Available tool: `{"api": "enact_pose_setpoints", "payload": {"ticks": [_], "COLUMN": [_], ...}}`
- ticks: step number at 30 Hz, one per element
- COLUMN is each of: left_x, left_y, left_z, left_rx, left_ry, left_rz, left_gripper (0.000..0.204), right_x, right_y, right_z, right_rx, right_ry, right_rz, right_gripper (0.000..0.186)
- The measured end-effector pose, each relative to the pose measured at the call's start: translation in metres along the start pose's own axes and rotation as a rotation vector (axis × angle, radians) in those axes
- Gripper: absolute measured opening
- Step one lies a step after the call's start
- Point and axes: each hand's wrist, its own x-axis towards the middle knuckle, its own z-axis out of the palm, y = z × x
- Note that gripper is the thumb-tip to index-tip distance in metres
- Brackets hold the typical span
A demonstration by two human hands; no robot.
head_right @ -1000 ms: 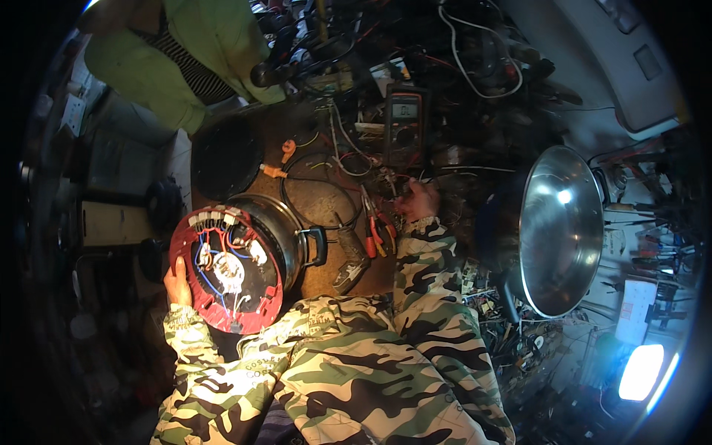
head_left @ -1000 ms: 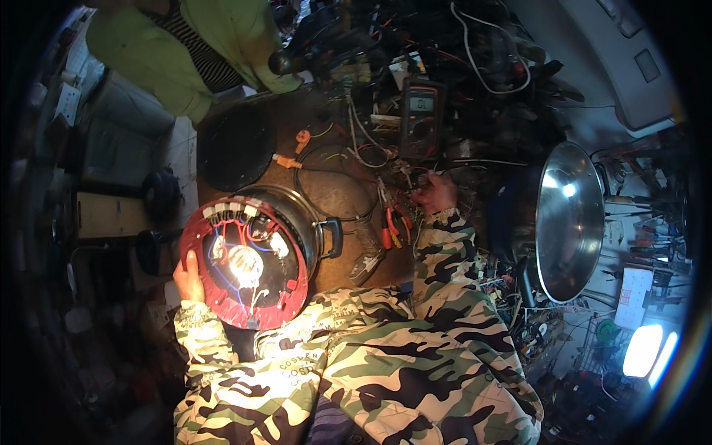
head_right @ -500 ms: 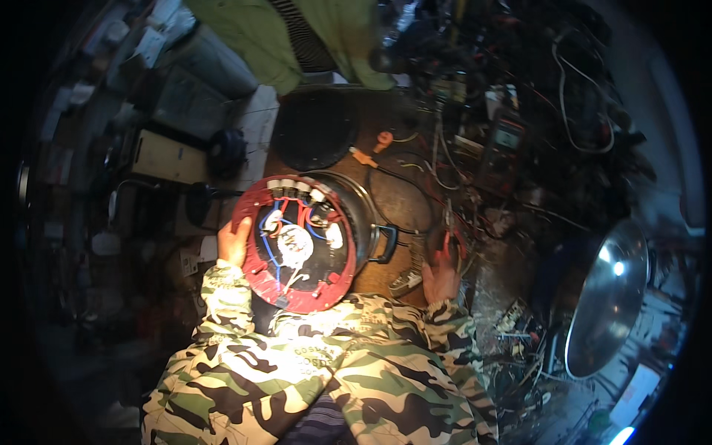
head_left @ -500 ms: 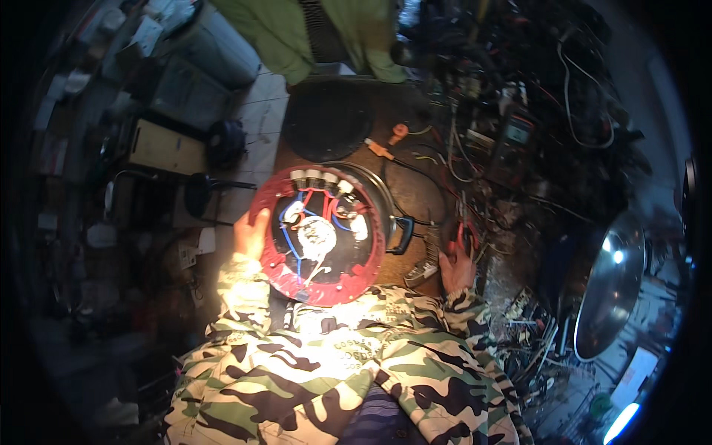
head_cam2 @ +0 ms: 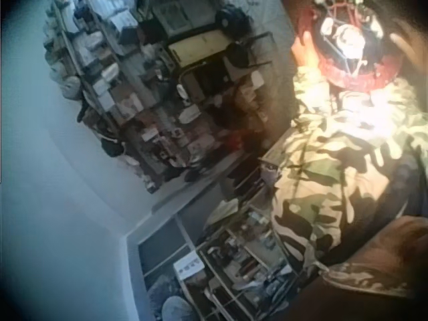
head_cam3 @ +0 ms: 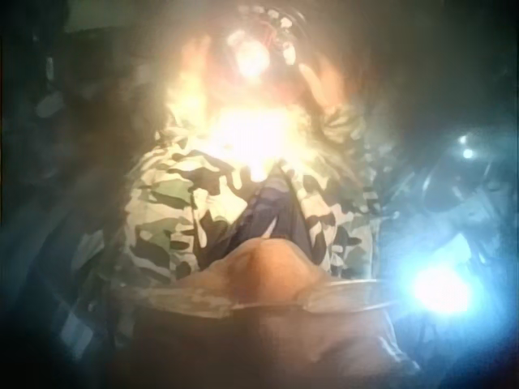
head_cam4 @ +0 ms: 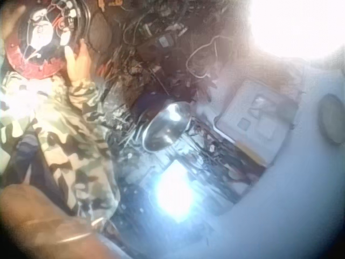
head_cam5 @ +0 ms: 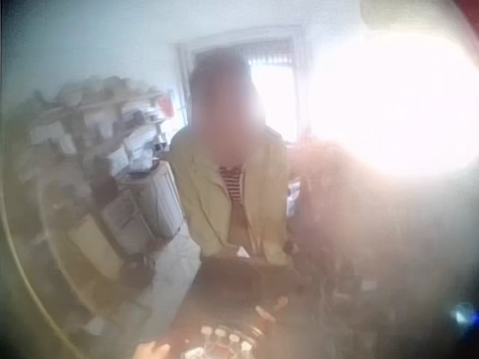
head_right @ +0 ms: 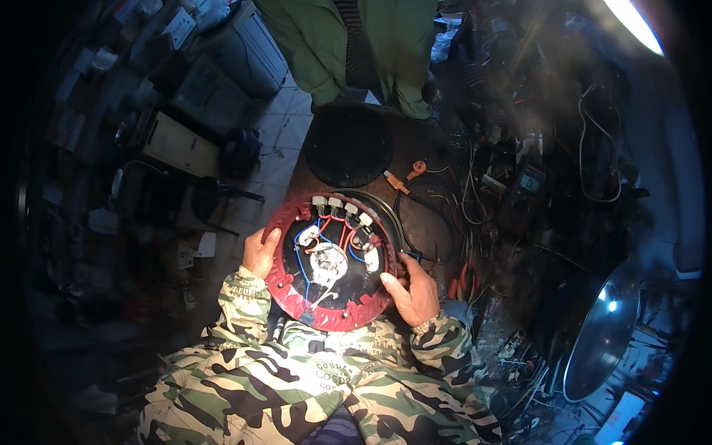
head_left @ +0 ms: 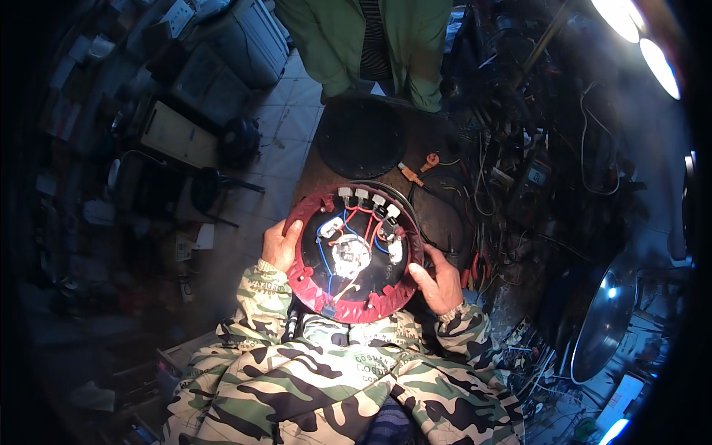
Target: The person disassembles a circular electronic component, removes a cover, and uses a soldering iron to work on internal wiring. The person handles wires and small connectors while another person stands nearby.
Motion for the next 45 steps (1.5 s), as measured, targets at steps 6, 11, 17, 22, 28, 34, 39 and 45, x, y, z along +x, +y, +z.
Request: {"api": "enact_pose_setpoints", "payload": {"ticks": [6,11,17,22,28,34,39,45], "left_x": [-0.015,-0.038,-0.067,-0.065,-0.067,-0.051,-0.028,-0.011], "left_y": [0.038,0.041,0.015,0.011,0.012,0.033,0.035,0.016], "left_z": [0.003,-0.002,-0.006,-0.011,-0.010,0.001,0.012,0.008], "left_rx": [0.148,0.209,0.211,0.206,0.181,0.166,0.122,0.105], "left_ry": [0.012,0.009,0.025,-0.042,-0.032,-0.057,-0.045,-0.037], "left_rz": [0.241,0.367,0.486,0.543,0.525,0.417,0.183,0.019], "left_gripper": [0.029,0.025,0.035,0.039,0.035,0.024,0.028,0.036], "right_x": [-0.021,-0.062,-0.096,-0.094,-0.097,-0.081,-0.042,-0.005], "right_y": [-0.007,0.009,0.040,0.036,0.033,0.016,-0.005,0.001], "right_z": [0.023,0.039,0.045,0.036,0.037,0.038,0.023,0.017], "right_rx": [-0.244,-0.214,-0.368,-0.417,-0.383,-0.220,-0.234,-0.199], "right_ry": [0.240,0.318,0.312,0.225,0.220,0.330,0.348,0.311], "right_rz": [-0.150,-0.144,-0.333,-0.402,-0.379,-0.183,-0.172,-0.190], "right_gripper": [0.023,0.034,0.041,0.042,0.040,0.032,0.021,0.015]}}
